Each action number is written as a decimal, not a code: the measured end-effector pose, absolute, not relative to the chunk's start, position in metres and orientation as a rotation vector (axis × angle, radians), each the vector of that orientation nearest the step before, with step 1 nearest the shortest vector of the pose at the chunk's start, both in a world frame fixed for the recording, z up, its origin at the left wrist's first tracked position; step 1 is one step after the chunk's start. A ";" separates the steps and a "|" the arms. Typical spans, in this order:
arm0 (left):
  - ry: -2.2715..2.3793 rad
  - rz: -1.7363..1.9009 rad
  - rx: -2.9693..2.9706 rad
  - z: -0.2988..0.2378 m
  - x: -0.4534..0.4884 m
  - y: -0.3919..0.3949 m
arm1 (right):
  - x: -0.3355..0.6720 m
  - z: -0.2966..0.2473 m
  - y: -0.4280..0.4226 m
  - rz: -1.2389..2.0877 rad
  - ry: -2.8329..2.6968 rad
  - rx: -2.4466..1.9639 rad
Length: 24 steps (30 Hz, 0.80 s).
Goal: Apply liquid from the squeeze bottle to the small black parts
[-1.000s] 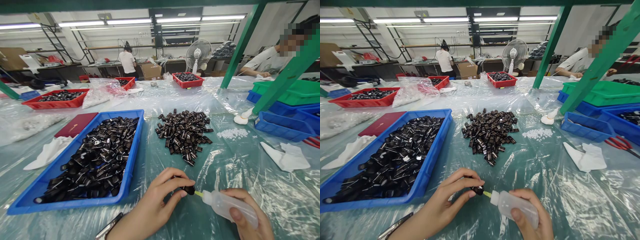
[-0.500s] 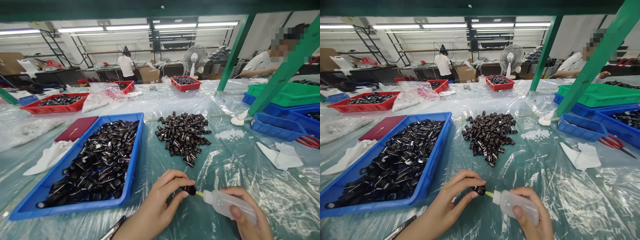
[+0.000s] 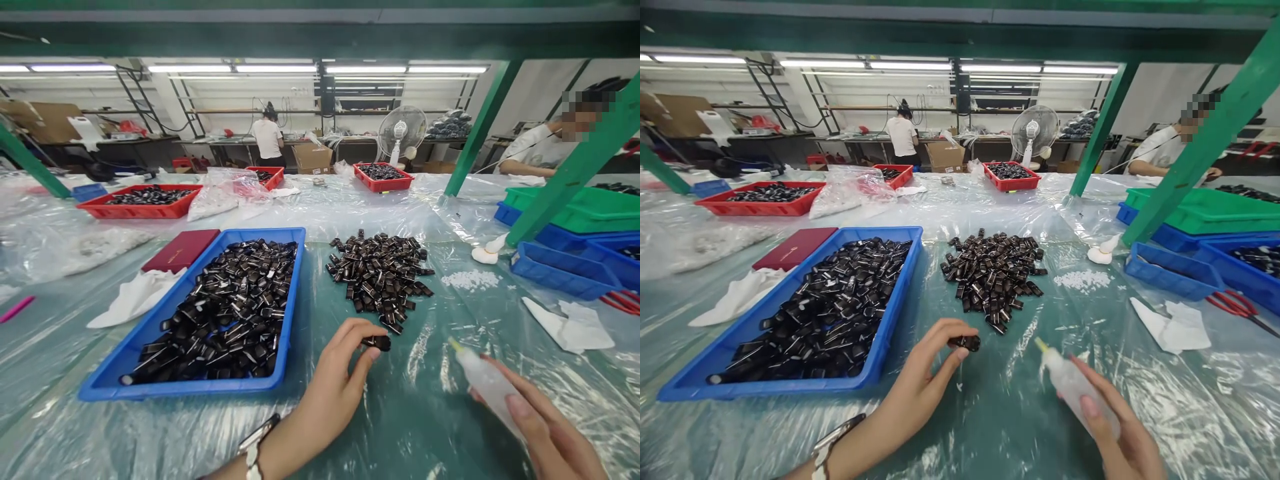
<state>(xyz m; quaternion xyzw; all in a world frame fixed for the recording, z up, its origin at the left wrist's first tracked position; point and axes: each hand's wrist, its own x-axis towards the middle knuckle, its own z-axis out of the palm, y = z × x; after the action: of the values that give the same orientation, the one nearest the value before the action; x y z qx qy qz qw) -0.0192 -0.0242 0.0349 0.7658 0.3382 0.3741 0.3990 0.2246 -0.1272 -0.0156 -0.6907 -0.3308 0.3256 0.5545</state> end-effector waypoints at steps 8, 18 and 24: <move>0.934 0.978 1.901 0.032 -0.019 -0.019 | 0.229 -0.023 -0.082 0.607 -1.023 -1.656; 0.933 1.006 1.932 0.025 -0.020 -0.011 | 0.131 -0.023 -0.105 0.114 -1.934 -1.376; 0.921 1.033 1.989 0.027 -0.024 -0.006 | 0.116 -0.031 -0.075 0.180 -1.981 -1.304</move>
<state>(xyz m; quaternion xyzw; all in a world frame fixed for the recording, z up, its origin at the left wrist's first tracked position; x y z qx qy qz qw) -0.0240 -0.0063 0.0275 0.7685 0.3558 0.3992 0.3513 0.1158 -0.0750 -0.0308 -0.5086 -0.7731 0.0702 0.3723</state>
